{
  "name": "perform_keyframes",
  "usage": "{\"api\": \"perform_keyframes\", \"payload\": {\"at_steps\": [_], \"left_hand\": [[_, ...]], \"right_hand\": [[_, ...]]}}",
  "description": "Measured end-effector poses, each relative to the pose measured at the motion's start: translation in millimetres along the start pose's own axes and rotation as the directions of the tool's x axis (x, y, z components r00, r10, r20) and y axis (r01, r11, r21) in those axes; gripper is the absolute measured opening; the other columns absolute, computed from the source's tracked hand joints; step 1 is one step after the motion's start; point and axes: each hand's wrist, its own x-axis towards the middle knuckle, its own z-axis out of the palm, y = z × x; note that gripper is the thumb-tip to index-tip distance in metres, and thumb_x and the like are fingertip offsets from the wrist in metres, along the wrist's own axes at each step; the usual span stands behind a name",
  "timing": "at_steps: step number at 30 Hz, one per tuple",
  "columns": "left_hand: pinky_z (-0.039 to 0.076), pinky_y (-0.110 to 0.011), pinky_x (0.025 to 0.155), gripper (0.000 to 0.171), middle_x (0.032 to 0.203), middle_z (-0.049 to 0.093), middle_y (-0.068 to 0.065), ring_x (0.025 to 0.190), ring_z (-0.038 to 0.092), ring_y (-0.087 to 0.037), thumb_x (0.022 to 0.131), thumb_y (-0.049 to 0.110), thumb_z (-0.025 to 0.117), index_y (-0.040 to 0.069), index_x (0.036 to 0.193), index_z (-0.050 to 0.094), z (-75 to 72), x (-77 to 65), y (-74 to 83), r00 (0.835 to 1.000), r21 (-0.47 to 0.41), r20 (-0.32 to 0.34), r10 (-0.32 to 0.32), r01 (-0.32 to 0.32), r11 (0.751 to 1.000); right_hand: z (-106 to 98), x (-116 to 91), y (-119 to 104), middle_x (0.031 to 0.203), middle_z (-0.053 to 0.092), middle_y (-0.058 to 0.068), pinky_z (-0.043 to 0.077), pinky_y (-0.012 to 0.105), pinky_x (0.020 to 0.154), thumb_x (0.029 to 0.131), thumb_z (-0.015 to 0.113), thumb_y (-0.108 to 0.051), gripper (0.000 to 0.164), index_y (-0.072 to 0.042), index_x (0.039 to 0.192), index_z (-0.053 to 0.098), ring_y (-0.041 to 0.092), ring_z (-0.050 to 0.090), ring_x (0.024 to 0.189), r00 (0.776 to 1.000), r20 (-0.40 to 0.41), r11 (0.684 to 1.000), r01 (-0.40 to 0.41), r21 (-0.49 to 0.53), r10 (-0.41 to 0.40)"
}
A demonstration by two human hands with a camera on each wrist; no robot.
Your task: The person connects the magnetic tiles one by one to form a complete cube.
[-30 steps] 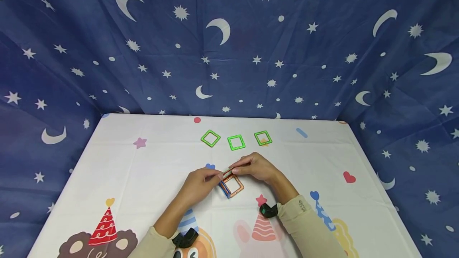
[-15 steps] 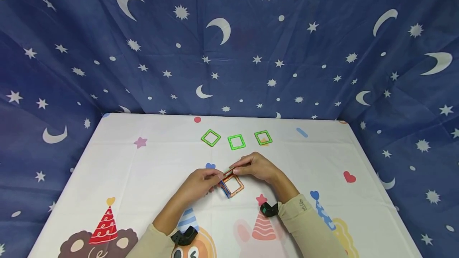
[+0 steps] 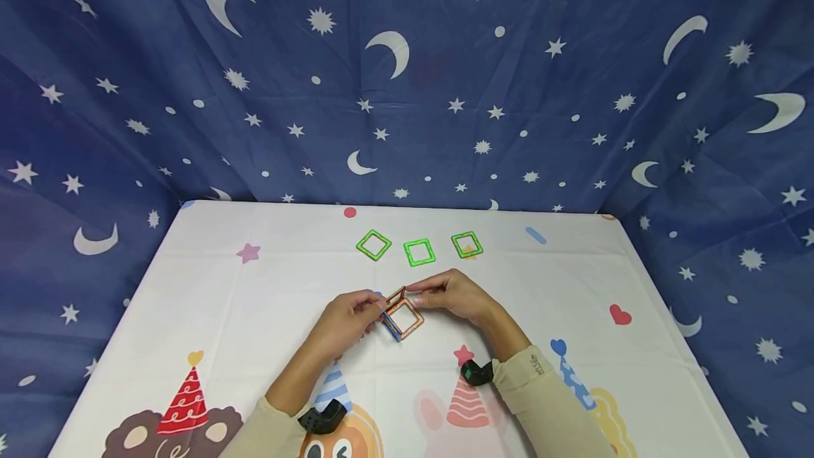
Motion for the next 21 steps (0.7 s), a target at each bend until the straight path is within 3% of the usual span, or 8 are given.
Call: {"api": "perform_keyframes", "payload": {"at_steps": [7,16,21], "left_hand": [[0.051,-0.027,0.065,0.020,0.090,0.069,-0.009,0.078,0.066,-0.020,0.102,0.024,0.063,0.008,0.109,0.073,0.1,2.5,-1.0,0.997,-0.076,-0.064,-0.051,0.046,0.996],[0.057,-0.031,0.078,0.022,0.087,0.071,-0.009,0.083,0.066,-0.018,0.104,0.025,0.061,0.008,0.111,0.072,-1.1,2.4,-2.0,0.999,-0.066,-0.017,-0.046,0.045,0.997],[0.056,-0.032,0.081,0.024,0.087,0.072,-0.008,0.084,0.067,-0.017,0.104,0.027,0.061,0.007,0.111,0.073,-2.9,2.6,-2.7,0.999,-0.062,0.000,-0.035,0.035,0.997]], "right_hand": [[-0.1,0.2,-1.2,0.114,0.076,0.015,0.054,0.020,0.079,0.089,0.079,-0.013,0.032,-0.006,0.120,0.076,0.006,0.066,0.094,1.000,0.010,1.000,-0.001,0.017,0.000],[0.2,-1.1,-1.5,0.102,0.076,0.001,0.052,0.020,0.078,0.090,0.079,-0.017,0.032,-0.009,0.121,0.077,0.007,0.063,0.090,1.000,-0.024,1.000,-0.007,-0.007,0.006],[2.0,-2.3,-2.5,0.119,0.074,0.005,0.053,0.023,0.083,0.091,0.078,-0.021,0.032,-0.011,0.122,0.076,0.010,0.064,0.098,0.999,-0.054,1.000,-0.007,-0.011,0.006]]}}
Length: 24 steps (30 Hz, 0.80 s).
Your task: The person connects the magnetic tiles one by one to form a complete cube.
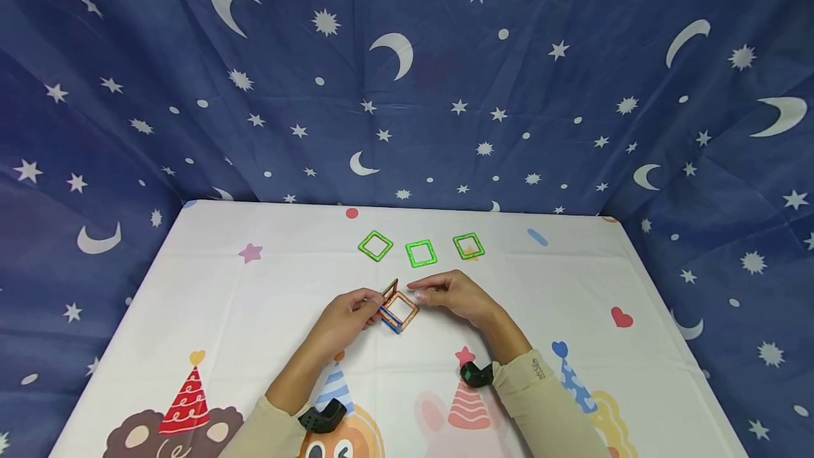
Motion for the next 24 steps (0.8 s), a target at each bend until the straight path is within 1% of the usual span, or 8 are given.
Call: {"api": "perform_keyframes", "payload": {"at_steps": [3,7,9,11,14,16,19,24], "left_hand": [[0.056,-0.031,0.081,0.025,0.088,0.072,-0.008,0.085,0.067,-0.017,0.104,0.027,0.061,0.007,0.112,0.073,-0.6,0.4,0.2,1.000,-0.005,-0.004,-0.001,0.001,1.000],[0.056,-0.029,0.081,0.025,0.089,0.072,-0.007,0.086,0.067,-0.016,0.104,0.028,0.060,0.008,0.113,0.073,-0.9,0.5,0.0,1.000,0.002,-0.008,-0.009,0.009,1.000],[0.055,-0.028,0.081,0.025,0.089,0.072,-0.006,0.086,0.067,-0.016,0.104,0.028,0.060,0.009,0.113,0.073,-0.7,0.4,-0.5,1.000,0.004,-0.007,-0.013,0.013,1.000],[0.055,-0.028,0.082,0.025,0.090,0.072,-0.006,0.087,0.067,-0.016,0.104,0.028,0.059,0.009,0.114,0.073,-0.5,0.3,-0.7,1.000,0.002,-0.004,-0.015,0.015,1.000],[0.056,-0.030,0.083,0.025,0.091,0.072,-0.007,0.087,0.068,-0.017,0.104,0.028,0.060,0.009,0.114,0.073,-0.3,0.0,-0.4,1.000,-0.001,-0.004,-0.009,0.009,1.000],[0.056,-0.031,0.083,0.025,0.091,0.072,-0.007,0.087,0.068,-0.017,0.104,0.028,0.059,0.009,0.114,0.073,-0.1,0.0,-0.3,1.000,0.002,-0.004,-0.004,0.004,1.000],[0.056,-0.031,0.083,0.026,0.091,0.072,-0.007,0.087,0.068,-0.018,0.104,0.029,0.059,0.009,0.115,0.073,0.3,-0.4,0.3,1.000,0.001,-0.006,-0.006,0.006,1.000],[0.055,-0.029,0.082,0.026,0.090,0.072,-0.007,0.087,0.067,-0.017,0.104,0.027,0.059,0.008,0.114,0.073,1.8,-1.3,0.2,1.000,0.004,-0.003,-0.014,0.014,1.000]], "right_hand": [[1.5,0.3,0.6,0.122,0.074,0.007,0.053,0.024,0.082,0.093,0.076,-0.023,0.030,-0.009,0.120,0.077,0.010,0.064,0.096,0.999,-0.052,1.000,-0.006,0.020,0.007],[-3.2,-0.4,-1.7,0.102,0.075,0.003,0.046,0.022,0.067,0.092,0.077,-0.023,0.029,-0.003,0.113,0.077,0.011,0.057,0.080,0.975,-0.212,0.994,-0.047,0.095,0.066],[-12.5,-0.6,-3.2,0.091,0.071,-0.001,0.042,0.022,0.061,0.092,0.078,-0.025,0.030,-0.002,0.111,0.077,0.012,0.053,0.074,0.946,-0.312,0.992,-0.060,0.111,0.092],[-27.0,0.1,-4.3,0.083,0.065,-0.003,0.039,0.022,0.056,0.091,0.080,-0.027,0.031,-0.003,0.110,0.077,0.013,0.049,0.070,0.906,-0.410,0.992,-0.068,0.106,0.106],[-53.6,1.4,-5.4,0.081,0.061,-0.004,0.039,0.022,0.054,0.091,0.079,-0.031,0.033,-0.006,0.113,0.076,0.014,0.050,0.070,0.854,-0.507,0.993,-0.089,0.076,0.115],[-70.5,2.7,-5.4,0.081,0.061,-0.004,0.038,0.023,0.053,0.092,0.078,-0.033,0.034,-0.008,0.115,0.075,0.017,0.050,0.071,0.832,-0.536,0.990,-0.119,0.074,0.140],[-90.2,5.4,-0.8,0.082,0.060,-0.005,0.037,0.024,0.055,0.092,0.077,-0.034,0.035,-0.010,0.118,0.074,0.018,0.050,0.074,0.819,-0.538,0.980,-0.178,0.090,0.198],[-105.5,9.9,10.7,0.090,0.060,-0.004,0.041,0.024,0.058,0.091,0.079,-0.034,0.036,-0.010,0.118,0.074,0.014,0.050,0.074,0.799,-0.528,0.955,-0.279,0.097,0.287]]}}
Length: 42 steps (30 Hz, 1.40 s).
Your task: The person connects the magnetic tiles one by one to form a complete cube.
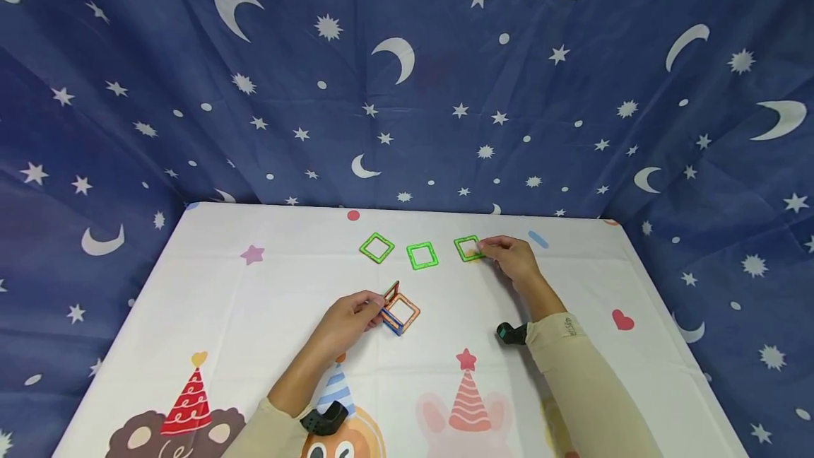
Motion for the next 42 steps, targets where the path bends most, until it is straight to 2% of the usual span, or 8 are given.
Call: {"api": "perform_keyframes", "payload": {"at_steps": [7,11,14,18,25,31,37,42], "left_hand": [[0.057,-0.031,0.084,0.025,0.089,0.072,-0.007,0.086,0.068,-0.016,0.104,0.027,0.060,0.009,0.112,0.073,0.2,0.2,-0.6,1.000,0.012,-0.004,0.009,-0.009,1.000],[0.057,-0.031,0.084,0.024,0.089,0.072,-0.006,0.087,0.068,-0.016,0.104,0.027,0.059,0.009,0.112,0.073,-0.3,0.1,-0.2,1.000,0.023,-0.011,0.010,-0.010,1.000],[0.057,-0.032,0.084,0.024,0.089,0.072,-0.006,0.087,0.068,-0.016,0.104,0.027,0.060,0.009,0.112,0.073,-0.1,0.0,-0.8,1.000,0.027,-0.009,0.011,-0.011,1.000],[0.057,-0.032,0.084,0.025,0.089,0.072,-0.006,0.086,0.068,-0.016,0.104,0.027,0.060,0.008,0.113,0.073,0.7,-0.3,-1.6,1.000,0.019,-0.003,0.006,-0.006,1.000],[0.057,-0.031,0.083,0.024,0.088,0.072,-0.007,0.086,0.068,-0.017,0.104,0.026,0.060,0.008,0.113,0.073,0.5,0.2,-0.6,1.000,0.022,-0.004,0.007,-0.006,1.000],[0.057,-0.031,0.084,0.024,0.090,0.072,-0.007,0.087,0.068,-0.017,0.104,0.025,0.060,0.007,0.113,0.073,0.4,0.5,-0.9,1.000,0.007,-0.002,0.005,-0.004,1.000],[0.057,-0.031,0.084,0.025,0.090,0.072,-0.007,0.087,0.068,-0.016,0.103,0.026,0.061,0.007,0.114,0.073,1.4,1.0,-0.5,1.000,-0.003,0.003,0.005,-0.005,1.000],[0.057,-0.033,0.085,0.024,0.090,0.072,-0.008,0.087,0.068,-0.017,0.104,0.026,0.060,0.008,0.114,0.073,0.5,1.0,-1.6,1.000,-0.011,0.002,0.005,-0.005,1.000]], "right_hand": [[4.5,9.9,7.8,0.106,0.062,0.003,0.041,0.027,0.059,0.086,0.083,-0.040,0.039,-0.014,0.113,0.075,0.016,0.047,0.072,0.999,-0.046,0.996,-0.015,-0.082,0.012],[10.2,13.4,8.8,0.099,0.064,0.004,0.041,0.026,0.055,0.084,0.085,-0.036,0.034,-0.012,0.106,0.076,0.015,0.050,0.068,0.996,-0.094,0.994,0.000,-0.113,-0.011],[12.6,12.6,9.3,0.098,0.067,0.007,0.042,0.027,0.056,0.085,0.085,-0.031,0.028,-0.009,0.099,0.076,0.018,0.053,0.073,0.990,-0.140,0.990,0.002,-0.141,-0.022],[11.3,9.8,11.0,0.107,0.069,0.012,0.045,0.028,0.065,0.087,0.082,-0.027,0.023,-0.007,0.096,0.077,0.024,0.057,0.092,0.987,-0.158,0.987,0.013,-0.162,-0.039],[2.9,10.1,16.5,0.103,0.065,0.010,0.045,0.027,0.067,0.094,0.076,-0.030,0.026,-0.005,0.101,0.073,0.022,0.054,0.090,0.997,-0.034,0.976,0.068,-0.206,-0.076],[-1.0,6.5,22.6,0.101,0.062,0.008,0.042,0.027,0.064,0.095,0.073,-0.035,0.031,-0.005,0.100,0.070,0.021,0.050,0.088,0.991,0.076,0.980,0.117,-0.160,-0.106],[-2.5,-5.7,26.1,0.097,0.062,0.000,0.044,0.023,0.066,0.096,0.072,-0.030,0.029,-0.002,0.106,0.071,0.015,0.050,0.085,0.989,0.113,0.995,0.101,-0.018,-0.099],[-1.3,-19.4,23.1,0.075,0.053,-0.006,0.033,0.021,0.050,0.100,0.066,-0.026,0.033,0.002,0.117,0.068,0.008,0.041,0.061,0.976,0.208,0.988,0.024,0.150,-0.056]]}}
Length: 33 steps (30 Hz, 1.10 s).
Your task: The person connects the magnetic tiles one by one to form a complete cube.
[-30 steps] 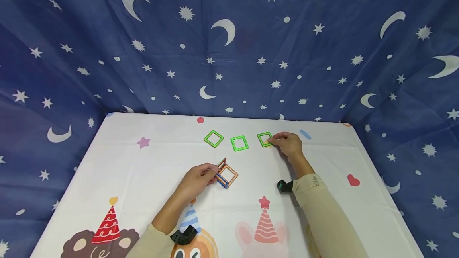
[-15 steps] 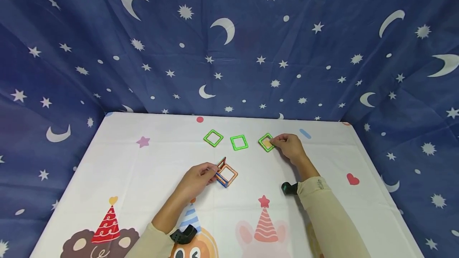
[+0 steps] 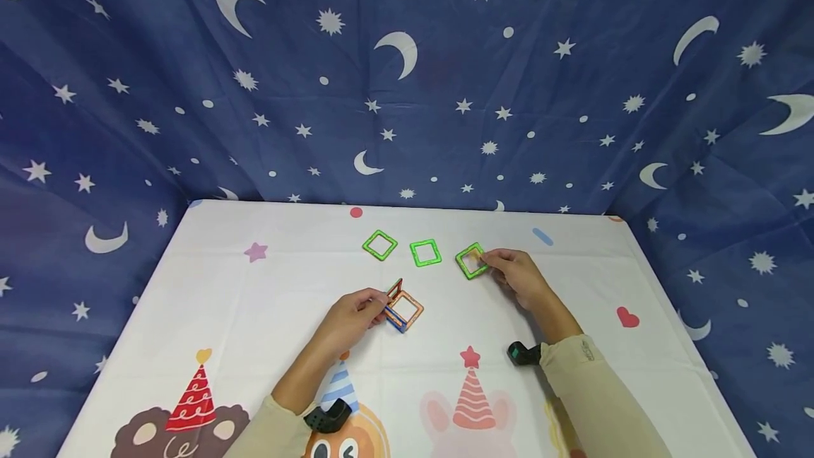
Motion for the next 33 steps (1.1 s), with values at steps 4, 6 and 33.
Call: {"api": "perform_keyframes", "payload": {"at_steps": [4,6,33], "left_hand": [[0.057,-0.032,0.084,0.024,0.091,0.072,-0.008,0.087,0.068,-0.016,0.104,0.025,0.060,0.007,0.114,0.073,-0.6,0.4,-0.4,1.000,-0.001,0.000,0.000,0.000,1.000],[0.057,-0.030,0.083,0.024,0.090,0.072,-0.007,0.087,0.068,-0.016,0.103,0.025,0.061,0.007,0.114,0.073,-0.4,0.7,-0.5,1.000,0.002,-0.002,-0.002,0.002,1.000],[0.058,-0.034,0.086,0.025,0.091,0.072,-0.008,0.089,0.069,-0.017,0.104,0.025,0.060,0.007,0.115,0.073,0.7,-0.3,1.2,1.000,0.019,-0.008,-0.007,0.007,1.000]], "right_hand": [[4.9,-10.2,-3.8,0.068,0.048,-0.005,0.025,0.020,0.044,0.103,0.061,-0.021,0.028,0.003,0.117,0.064,0.007,0.035,0.053,0.994,0.104,0.989,-0.041,0.140,0.027],[8.3,-14.2,-5.0,0.068,0.048,-0.005,0.025,0.020,0.043,0.103,0.060,-0.019,0.022,0.001,0.113,0.064,0.006,0.036,0.052,0.988,0.149,0.980,-0.060,0.190,0.032],[85.3,-22.5,-19.7,0.062,0.039,-0.004,0.024,0.020,0.044,0.104,0.059,-0.021,0.020,-0.005,0.093,0.066,0.007,0.032,0.052,0.868,0.490,0.979,-0.158,0.126,0.077]]}}
